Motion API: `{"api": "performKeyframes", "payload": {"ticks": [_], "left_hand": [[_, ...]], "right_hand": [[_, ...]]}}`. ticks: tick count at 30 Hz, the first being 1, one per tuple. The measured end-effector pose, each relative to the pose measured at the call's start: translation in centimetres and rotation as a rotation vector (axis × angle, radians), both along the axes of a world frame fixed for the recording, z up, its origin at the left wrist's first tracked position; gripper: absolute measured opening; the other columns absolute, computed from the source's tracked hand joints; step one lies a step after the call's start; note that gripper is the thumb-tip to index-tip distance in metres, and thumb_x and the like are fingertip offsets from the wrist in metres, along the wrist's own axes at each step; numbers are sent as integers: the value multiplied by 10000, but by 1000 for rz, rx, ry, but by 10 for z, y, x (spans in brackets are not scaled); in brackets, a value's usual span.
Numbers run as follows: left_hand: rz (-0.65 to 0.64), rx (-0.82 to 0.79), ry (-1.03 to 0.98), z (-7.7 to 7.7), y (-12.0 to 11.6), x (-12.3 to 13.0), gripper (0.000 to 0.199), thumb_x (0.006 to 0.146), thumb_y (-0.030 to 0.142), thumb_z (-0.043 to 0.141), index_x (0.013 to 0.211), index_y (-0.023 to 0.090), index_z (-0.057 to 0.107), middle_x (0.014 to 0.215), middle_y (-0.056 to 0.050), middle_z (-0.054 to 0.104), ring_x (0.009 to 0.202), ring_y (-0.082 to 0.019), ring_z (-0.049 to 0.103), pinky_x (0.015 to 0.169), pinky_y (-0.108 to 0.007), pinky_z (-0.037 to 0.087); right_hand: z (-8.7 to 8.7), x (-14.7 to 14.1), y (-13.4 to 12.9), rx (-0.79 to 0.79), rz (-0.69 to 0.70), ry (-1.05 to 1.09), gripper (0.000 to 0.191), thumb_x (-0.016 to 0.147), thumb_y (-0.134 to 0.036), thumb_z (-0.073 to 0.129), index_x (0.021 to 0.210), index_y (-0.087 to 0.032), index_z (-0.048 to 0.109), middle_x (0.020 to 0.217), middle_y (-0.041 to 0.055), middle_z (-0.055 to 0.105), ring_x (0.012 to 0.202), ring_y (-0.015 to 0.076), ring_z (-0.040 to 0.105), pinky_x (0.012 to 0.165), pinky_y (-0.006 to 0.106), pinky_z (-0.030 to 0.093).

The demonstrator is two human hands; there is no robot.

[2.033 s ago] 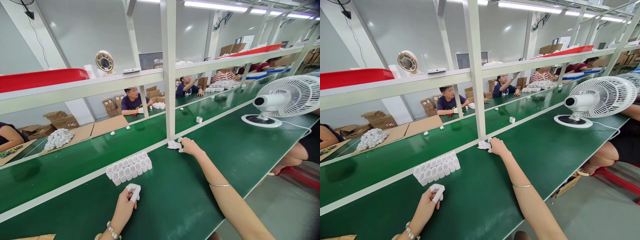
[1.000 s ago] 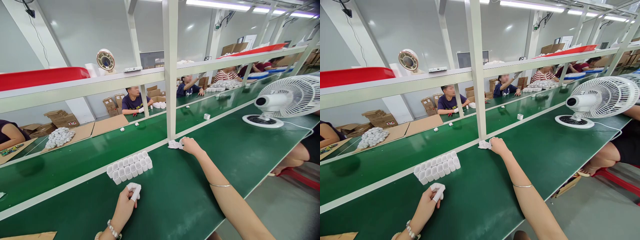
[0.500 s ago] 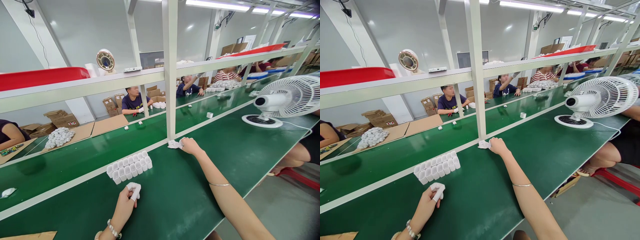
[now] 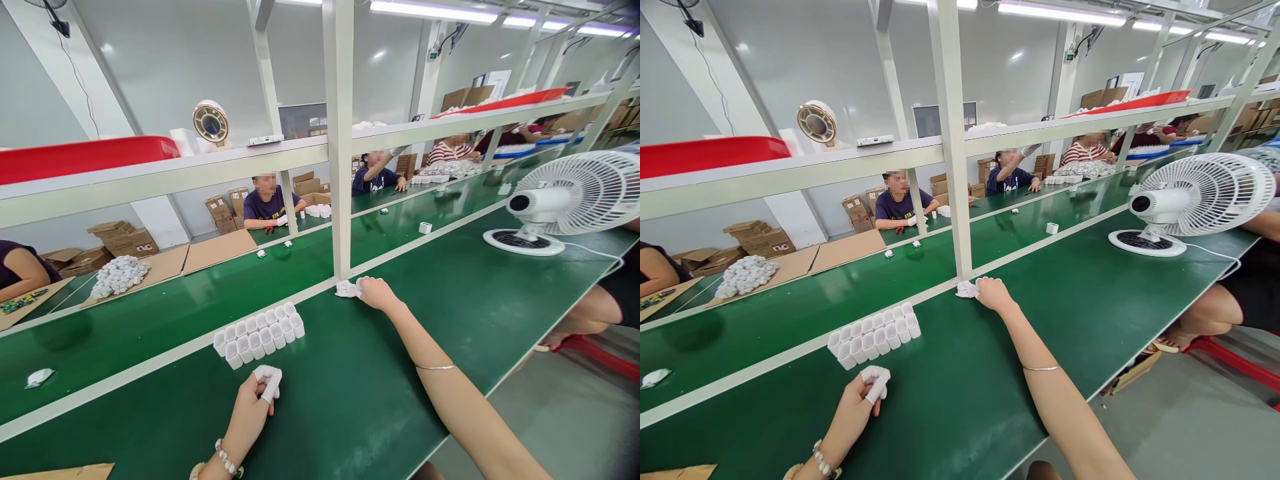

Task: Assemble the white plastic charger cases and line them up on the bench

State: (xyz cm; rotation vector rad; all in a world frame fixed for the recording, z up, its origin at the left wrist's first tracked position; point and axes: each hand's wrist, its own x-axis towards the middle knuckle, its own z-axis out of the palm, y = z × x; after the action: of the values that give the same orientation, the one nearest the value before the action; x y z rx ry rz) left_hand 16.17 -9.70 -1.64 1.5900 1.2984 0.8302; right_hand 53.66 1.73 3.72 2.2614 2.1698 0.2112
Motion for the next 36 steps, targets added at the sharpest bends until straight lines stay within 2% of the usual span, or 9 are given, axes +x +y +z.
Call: {"api": "performKeyframes", "payload": {"ticks": [16,22,32,36], "left_hand": [[2,17,-3,-2,0,-1,245,791,341,542,938,149,580,638,20,575,466,-94,469,507,-239,343],[13,16,-18,1,0,2,262,782,374,565,910,147,590,640,16,583,452,-88,471,492,-235,349],[25,7,-48,0,-1,2,282,764,385,589,918,149,603,651,11,601,439,-86,474,470,-229,344],[33,3,-47,1,-1,2,290,760,397,598,910,149,608,641,10,605,432,-86,472,462,-227,339]], "right_hand": [[1,5,0,-13,-6,45,241,939,-316,547,1092,-135,592,1057,65,621,919,183,616,809,383,525],[4,10,-2,2,-48,81,263,943,-313,538,1138,-142,580,1107,75,610,947,191,611,831,394,516],[7,4,0,45,-118,151,221,936,-324,546,1023,-130,606,1034,65,618,908,176,603,799,360,510],[6,9,1,59,-155,194,241,943,-332,533,1064,-135,602,1058,72,620,923,181,606,814,371,510]]}}
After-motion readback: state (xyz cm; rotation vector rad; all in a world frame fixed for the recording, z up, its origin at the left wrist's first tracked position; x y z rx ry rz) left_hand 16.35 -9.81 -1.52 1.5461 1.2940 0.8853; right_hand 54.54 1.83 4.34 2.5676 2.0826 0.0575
